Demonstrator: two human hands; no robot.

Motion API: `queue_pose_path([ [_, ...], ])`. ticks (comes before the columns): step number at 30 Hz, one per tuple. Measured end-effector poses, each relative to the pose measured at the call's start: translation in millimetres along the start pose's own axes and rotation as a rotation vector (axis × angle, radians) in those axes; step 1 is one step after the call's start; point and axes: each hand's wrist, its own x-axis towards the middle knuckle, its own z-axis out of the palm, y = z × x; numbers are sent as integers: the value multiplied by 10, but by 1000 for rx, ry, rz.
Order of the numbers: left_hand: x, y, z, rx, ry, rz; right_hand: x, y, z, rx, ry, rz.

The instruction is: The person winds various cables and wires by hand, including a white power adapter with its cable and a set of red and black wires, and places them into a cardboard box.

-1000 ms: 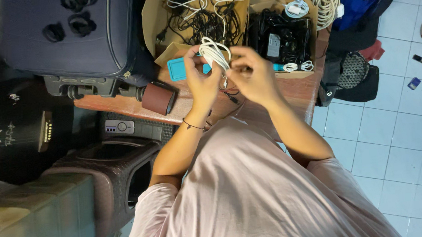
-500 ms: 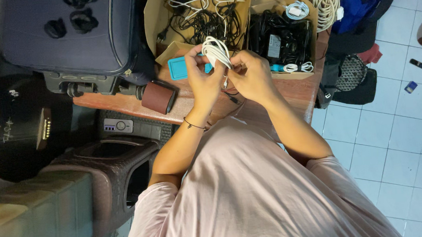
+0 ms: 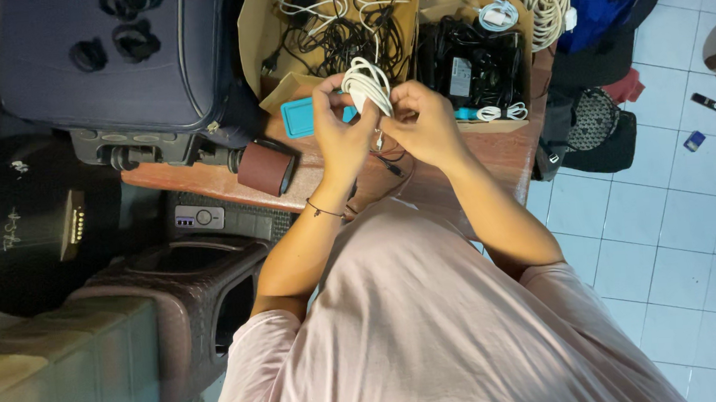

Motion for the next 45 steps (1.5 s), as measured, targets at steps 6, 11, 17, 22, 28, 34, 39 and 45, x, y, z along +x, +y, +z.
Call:
queue_pose_path([
  [6,-13,61,47,99,21,11,15,-141,-5,-235,42,-7],
  [11,-5,64,28,104,-31,-29,55,-207,-121,-444,-56,-84],
  [17,-6,-109,-45,-65,-121,-2,22,-161,-202,-396,23,-238],
  [22,-34,-215,-57,-120,-151,-118,6,225,-142,-306,-47,12],
  [28,-335,-674,-124,-254,-193,-313,-295,856,2,-201,-18,104],
  [34,-577,-853,-115,-425,-181,-745,-473,1290,87,-246,11,191],
  [39,-714,-1008,-132,-506,-243,-790,-547,1784,74,-141,14,328],
  [45,-711,-1145,-138,-372,-213,-825,-31,2232,-539,-191,296,455],
])
